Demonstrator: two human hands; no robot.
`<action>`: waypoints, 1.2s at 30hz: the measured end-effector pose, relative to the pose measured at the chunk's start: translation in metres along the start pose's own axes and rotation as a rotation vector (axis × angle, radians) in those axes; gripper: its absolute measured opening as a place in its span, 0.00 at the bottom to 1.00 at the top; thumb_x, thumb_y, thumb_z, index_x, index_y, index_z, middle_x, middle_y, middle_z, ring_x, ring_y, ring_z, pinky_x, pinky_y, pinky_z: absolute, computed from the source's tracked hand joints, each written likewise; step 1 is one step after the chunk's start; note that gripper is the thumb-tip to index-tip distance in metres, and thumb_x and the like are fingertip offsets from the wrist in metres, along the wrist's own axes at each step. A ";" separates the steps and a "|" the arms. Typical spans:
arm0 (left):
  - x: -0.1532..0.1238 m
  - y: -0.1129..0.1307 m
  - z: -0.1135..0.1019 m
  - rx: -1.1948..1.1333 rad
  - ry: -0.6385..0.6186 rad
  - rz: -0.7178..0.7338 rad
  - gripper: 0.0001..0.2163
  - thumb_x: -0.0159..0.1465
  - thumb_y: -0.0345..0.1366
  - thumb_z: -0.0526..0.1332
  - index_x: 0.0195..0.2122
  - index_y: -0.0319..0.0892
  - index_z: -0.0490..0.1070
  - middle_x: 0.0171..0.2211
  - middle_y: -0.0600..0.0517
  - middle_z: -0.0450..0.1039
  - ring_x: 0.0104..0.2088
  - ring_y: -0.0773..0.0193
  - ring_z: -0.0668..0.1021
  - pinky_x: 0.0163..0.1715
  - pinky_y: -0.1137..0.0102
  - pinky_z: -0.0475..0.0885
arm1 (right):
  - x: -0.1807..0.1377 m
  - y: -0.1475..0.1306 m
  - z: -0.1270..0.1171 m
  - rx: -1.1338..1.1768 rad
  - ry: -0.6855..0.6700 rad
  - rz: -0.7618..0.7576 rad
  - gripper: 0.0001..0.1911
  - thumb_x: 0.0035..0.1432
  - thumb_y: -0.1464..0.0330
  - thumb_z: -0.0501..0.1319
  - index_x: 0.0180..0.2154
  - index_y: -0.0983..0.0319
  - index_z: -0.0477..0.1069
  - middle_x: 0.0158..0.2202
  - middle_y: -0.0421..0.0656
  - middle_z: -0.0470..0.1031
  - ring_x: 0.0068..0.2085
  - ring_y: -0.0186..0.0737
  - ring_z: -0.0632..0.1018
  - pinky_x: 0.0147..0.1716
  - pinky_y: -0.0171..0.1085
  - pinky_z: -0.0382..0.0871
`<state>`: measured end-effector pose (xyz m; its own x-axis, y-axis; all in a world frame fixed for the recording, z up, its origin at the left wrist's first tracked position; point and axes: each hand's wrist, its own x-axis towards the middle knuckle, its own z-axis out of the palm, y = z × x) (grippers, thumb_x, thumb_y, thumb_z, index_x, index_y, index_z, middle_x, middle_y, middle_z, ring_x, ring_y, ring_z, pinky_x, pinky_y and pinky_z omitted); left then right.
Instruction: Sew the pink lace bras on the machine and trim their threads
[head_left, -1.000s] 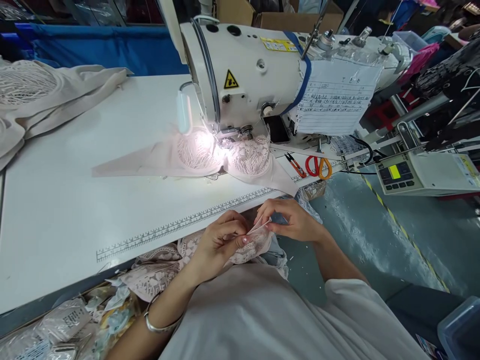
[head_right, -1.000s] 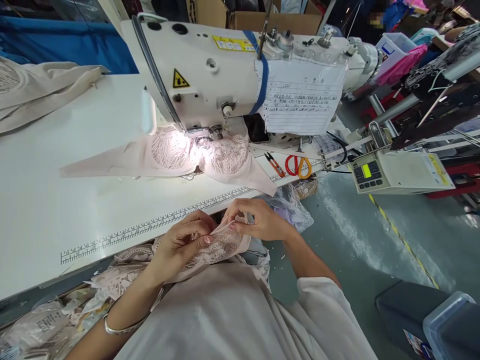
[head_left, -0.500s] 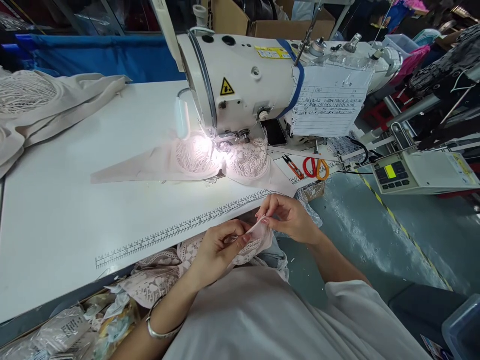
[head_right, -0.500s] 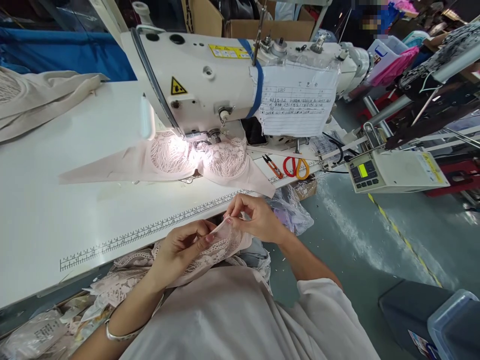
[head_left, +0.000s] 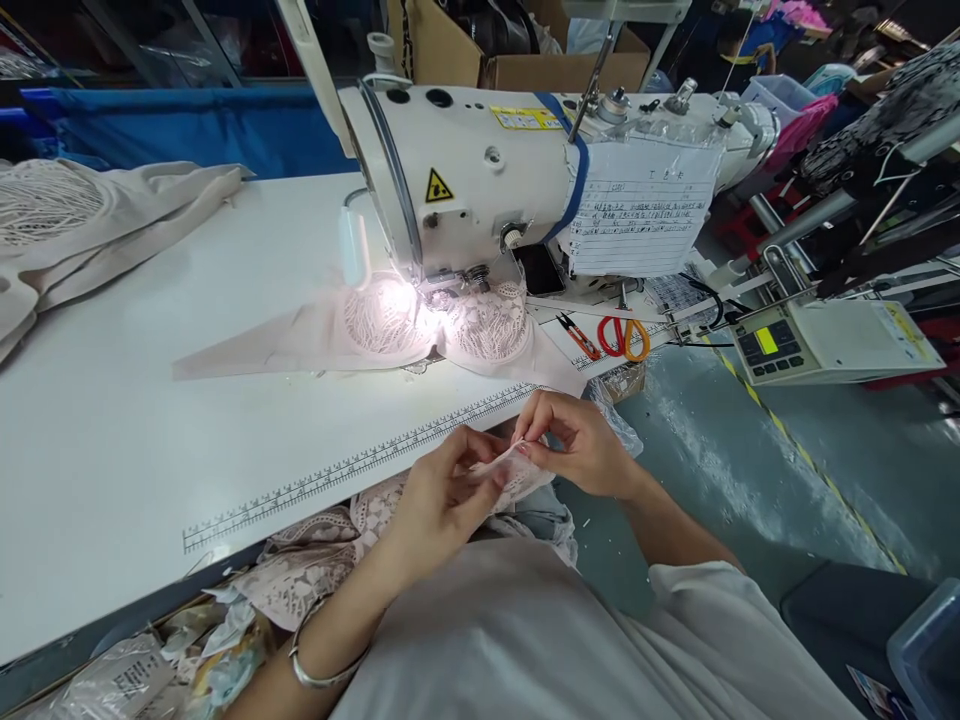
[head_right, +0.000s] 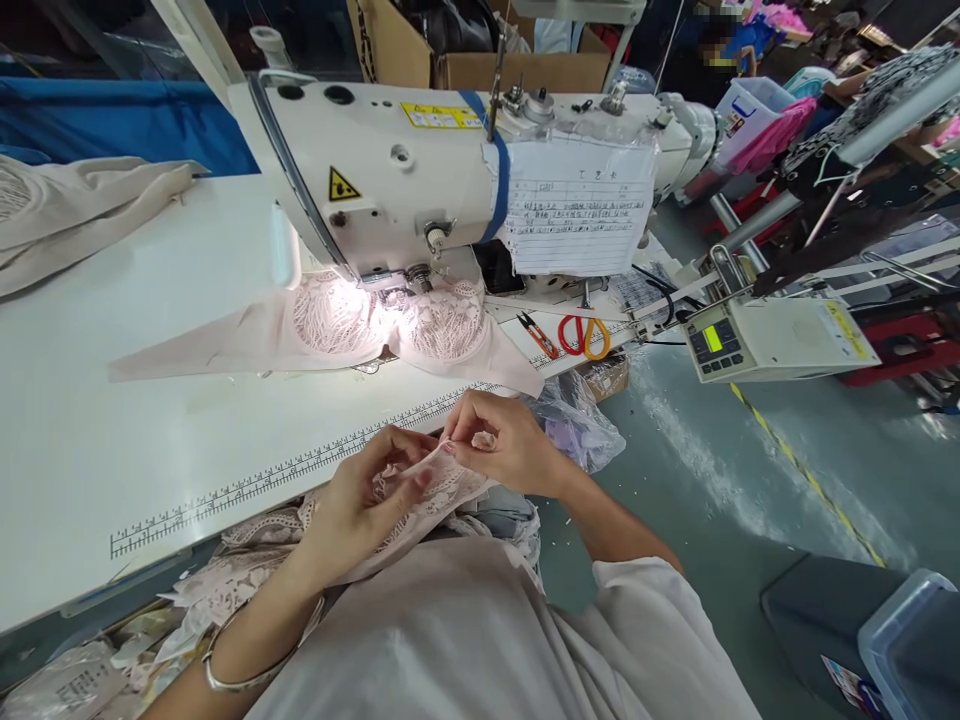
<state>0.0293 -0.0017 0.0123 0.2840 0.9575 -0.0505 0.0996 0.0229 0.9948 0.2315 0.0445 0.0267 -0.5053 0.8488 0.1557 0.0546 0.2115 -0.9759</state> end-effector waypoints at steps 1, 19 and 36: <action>0.001 0.001 0.002 0.043 0.012 0.001 0.08 0.61 0.40 0.66 0.38 0.42 0.72 0.35 0.50 0.77 0.33 0.64 0.74 0.31 0.73 0.67 | 0.000 -0.001 0.002 -0.026 -0.006 -0.001 0.10 0.61 0.72 0.65 0.30 0.59 0.66 0.34 0.42 0.75 0.35 0.36 0.77 0.35 0.36 0.71; 0.015 -0.004 0.015 -0.346 0.136 -0.296 0.21 0.52 0.54 0.72 0.25 0.36 0.78 0.15 0.60 0.53 0.19 0.76 0.50 0.17 0.76 0.45 | 0.049 0.097 -0.103 -1.229 0.454 0.181 0.10 0.65 0.73 0.51 0.36 0.62 0.71 0.40 0.55 0.72 0.50 0.58 0.72 0.55 0.57 0.64; 0.015 -0.007 0.013 -0.428 0.066 -0.290 0.12 0.55 0.44 0.72 0.29 0.39 0.84 0.21 0.52 0.73 0.22 0.72 0.63 0.21 0.76 0.57 | 0.008 -0.008 -0.017 -0.264 -0.278 0.217 0.10 0.68 0.59 0.59 0.43 0.60 0.68 0.31 0.38 0.76 0.29 0.33 0.73 0.29 0.32 0.63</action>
<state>0.0450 0.0085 0.0037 0.2406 0.9101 -0.3374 -0.2371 0.3923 0.8888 0.2417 0.0578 0.0379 -0.6681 0.7325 -0.1309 0.3852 0.1899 -0.9031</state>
